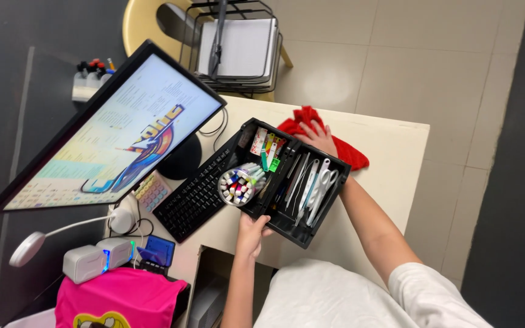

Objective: The person wipes a package of photo paper with a red cloth, then places it into a black mesh organizer on the floor. They repeat this process with other paper packages. The person then moves a calculator and a computer mouse on the desk before adjusting the strap on the mesh organizer.

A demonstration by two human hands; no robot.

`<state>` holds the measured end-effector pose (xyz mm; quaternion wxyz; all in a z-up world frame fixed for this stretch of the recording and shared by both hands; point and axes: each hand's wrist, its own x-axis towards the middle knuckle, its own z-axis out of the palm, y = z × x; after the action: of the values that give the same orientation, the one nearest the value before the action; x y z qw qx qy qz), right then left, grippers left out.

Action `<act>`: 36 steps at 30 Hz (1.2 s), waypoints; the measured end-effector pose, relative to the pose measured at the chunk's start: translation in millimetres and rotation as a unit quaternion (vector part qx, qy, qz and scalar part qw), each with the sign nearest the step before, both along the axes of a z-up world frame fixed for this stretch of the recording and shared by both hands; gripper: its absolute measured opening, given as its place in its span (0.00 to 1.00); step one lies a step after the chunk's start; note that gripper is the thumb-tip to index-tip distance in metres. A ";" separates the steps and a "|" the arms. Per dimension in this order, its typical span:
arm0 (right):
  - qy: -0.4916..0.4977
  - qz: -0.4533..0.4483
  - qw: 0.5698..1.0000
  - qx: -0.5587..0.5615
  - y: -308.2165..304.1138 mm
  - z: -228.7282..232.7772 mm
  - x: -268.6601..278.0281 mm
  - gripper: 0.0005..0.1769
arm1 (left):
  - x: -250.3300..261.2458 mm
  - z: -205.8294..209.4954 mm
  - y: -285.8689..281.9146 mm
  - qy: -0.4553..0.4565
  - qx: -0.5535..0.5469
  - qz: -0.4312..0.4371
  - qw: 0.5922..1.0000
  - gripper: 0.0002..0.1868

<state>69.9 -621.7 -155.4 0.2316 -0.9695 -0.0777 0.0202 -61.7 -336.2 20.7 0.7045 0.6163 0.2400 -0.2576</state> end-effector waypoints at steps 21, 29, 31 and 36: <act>-0.144 -0.530 0.819 0.163 -179.4 33.1 -203.1 0.21 | 25.2 -136.6 -163.5 -0.004 -0.044 0.085 0.995 0.30; -0.048 -0.388 0.909 0.145 -105.4 21.2 -176.1 0.30 | 22.2 -177.6 -177.5 -0.008 -0.046 0.133 0.990 0.31; 0.001 -0.347 0.928 0.137 -88.2 39.7 -172.8 0.33 | 22.7 -177.9 -177.5 -0.011 -0.053 0.142 0.988 0.31; 0.038 -0.332 0.940 0.062 -69.3 55.7 -196.4 0.39 | 13.6 -180.4 -171.4 -0.024 -0.118 0.097 0.988 0.33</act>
<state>-126.5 -691.0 -99.7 0.2879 -0.9223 0.2567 -0.0255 -48.1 -507.6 -159.7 0.7995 0.5087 0.2497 -0.1991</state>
